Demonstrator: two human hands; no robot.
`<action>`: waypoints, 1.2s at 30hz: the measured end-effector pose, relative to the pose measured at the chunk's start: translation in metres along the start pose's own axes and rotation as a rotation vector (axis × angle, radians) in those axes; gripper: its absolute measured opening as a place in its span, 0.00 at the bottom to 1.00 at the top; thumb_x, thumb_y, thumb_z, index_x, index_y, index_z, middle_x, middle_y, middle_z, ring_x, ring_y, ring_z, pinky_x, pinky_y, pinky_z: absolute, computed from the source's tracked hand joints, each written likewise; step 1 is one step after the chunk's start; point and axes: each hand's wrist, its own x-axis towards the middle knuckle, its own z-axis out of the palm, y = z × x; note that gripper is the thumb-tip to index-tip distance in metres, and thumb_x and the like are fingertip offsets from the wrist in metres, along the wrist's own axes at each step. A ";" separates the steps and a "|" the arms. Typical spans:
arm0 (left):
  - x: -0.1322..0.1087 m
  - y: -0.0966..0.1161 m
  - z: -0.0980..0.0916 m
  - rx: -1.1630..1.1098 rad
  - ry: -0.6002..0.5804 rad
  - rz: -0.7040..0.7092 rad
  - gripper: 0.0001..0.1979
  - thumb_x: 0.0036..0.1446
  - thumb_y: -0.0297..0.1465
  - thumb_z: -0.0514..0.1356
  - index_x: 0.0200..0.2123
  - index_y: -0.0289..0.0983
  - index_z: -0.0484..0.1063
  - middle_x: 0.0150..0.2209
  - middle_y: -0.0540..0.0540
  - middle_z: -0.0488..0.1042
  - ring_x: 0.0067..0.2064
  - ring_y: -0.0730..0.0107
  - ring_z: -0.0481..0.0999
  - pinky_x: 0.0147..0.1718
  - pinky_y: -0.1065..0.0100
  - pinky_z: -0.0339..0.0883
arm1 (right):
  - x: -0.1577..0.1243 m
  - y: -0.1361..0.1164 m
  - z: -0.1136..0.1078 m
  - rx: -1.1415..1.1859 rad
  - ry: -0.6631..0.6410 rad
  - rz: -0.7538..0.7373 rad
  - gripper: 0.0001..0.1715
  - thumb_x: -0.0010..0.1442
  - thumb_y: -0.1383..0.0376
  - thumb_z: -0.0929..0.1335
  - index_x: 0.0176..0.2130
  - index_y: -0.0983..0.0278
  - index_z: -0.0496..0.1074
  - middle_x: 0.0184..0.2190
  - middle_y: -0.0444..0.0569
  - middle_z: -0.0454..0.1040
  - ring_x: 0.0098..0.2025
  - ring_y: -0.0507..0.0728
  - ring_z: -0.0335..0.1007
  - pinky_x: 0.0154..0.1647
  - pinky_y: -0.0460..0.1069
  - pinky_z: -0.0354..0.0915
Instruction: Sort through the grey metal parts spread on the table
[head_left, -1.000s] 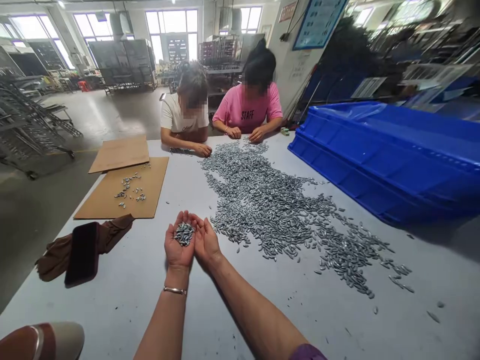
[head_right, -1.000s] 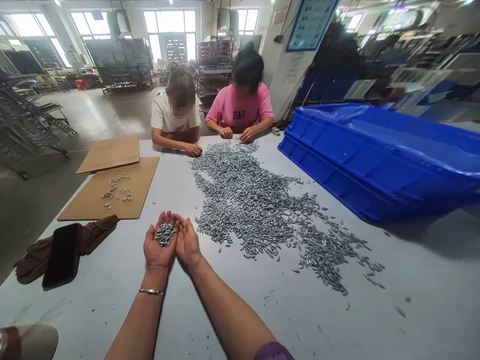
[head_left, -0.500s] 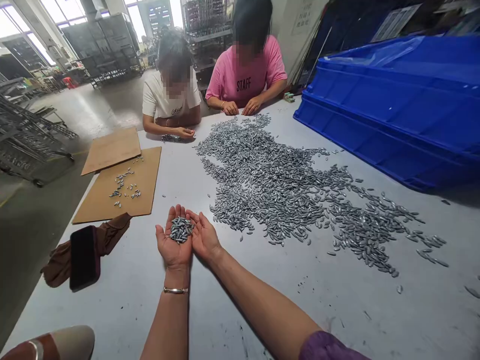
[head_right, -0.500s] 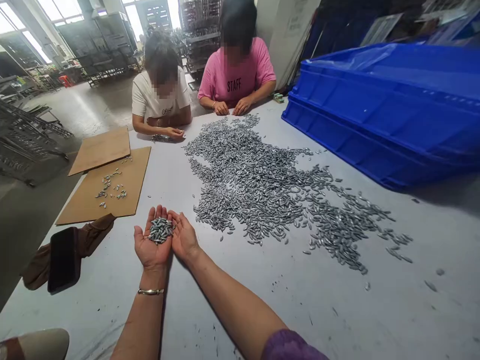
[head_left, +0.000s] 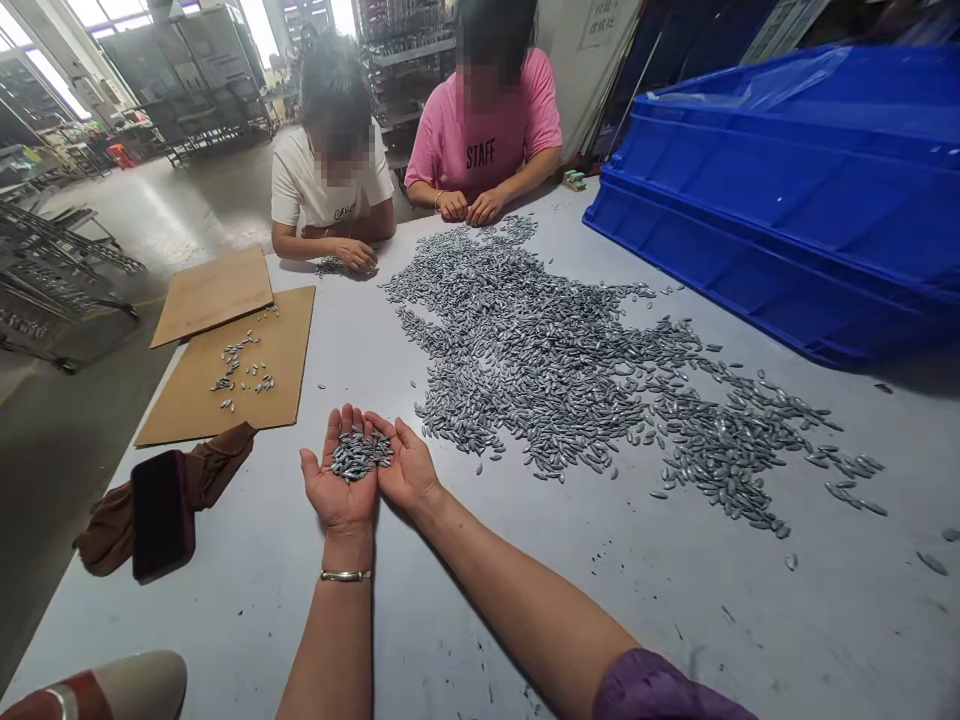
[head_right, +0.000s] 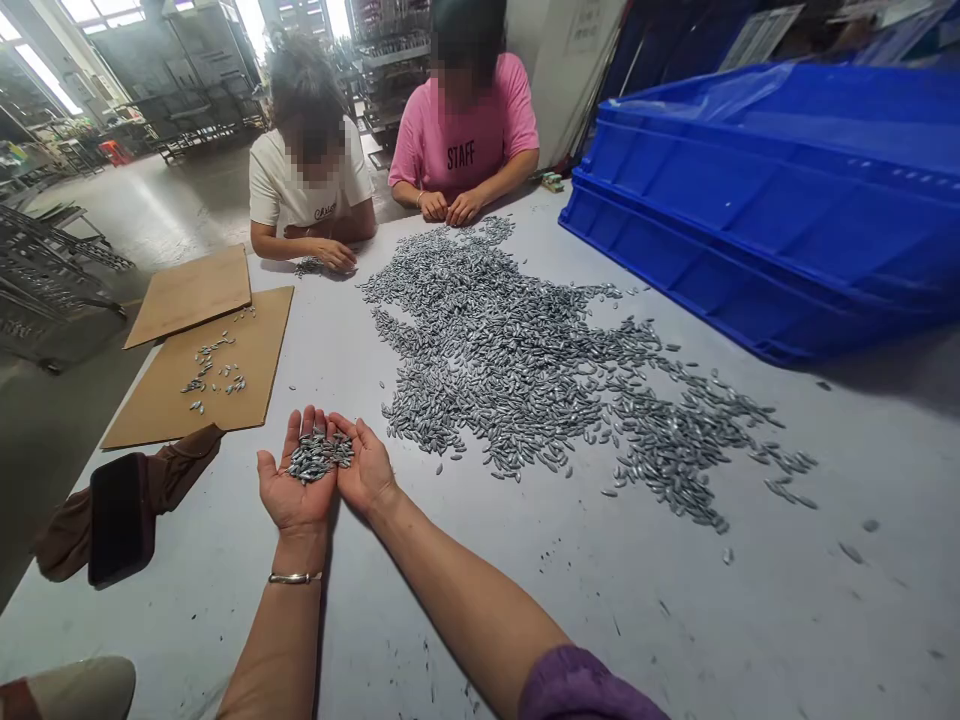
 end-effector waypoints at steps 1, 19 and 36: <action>0.000 0.000 0.000 -0.001 0.000 0.000 0.29 0.64 0.47 0.44 0.50 0.33 0.74 0.58 0.34 0.70 0.62 0.54 0.65 0.58 0.50 0.62 | 0.000 0.000 0.000 0.000 -0.002 0.002 0.21 0.66 0.57 0.59 0.43 0.67 0.74 0.50 0.52 0.76 0.55 0.54 0.71 0.64 0.52 0.60; -0.010 -0.014 0.014 0.251 0.033 0.251 0.31 0.61 0.52 0.48 0.46 0.35 0.78 0.57 0.38 0.72 0.62 0.56 0.65 0.62 0.56 0.56 | -0.006 0.005 0.006 0.072 0.024 0.061 0.20 0.68 0.59 0.59 0.45 0.68 0.73 0.43 0.52 0.79 0.48 0.54 0.75 0.60 0.53 0.64; -0.016 -0.019 0.015 0.537 -0.060 0.492 0.31 0.63 0.53 0.44 0.54 0.41 0.72 0.62 0.40 0.66 0.63 0.56 0.65 0.62 0.54 0.55 | -0.009 0.006 0.009 0.025 0.066 0.117 0.22 0.68 0.59 0.58 0.48 0.69 0.74 0.46 0.53 0.78 0.49 0.56 0.75 0.57 0.55 0.66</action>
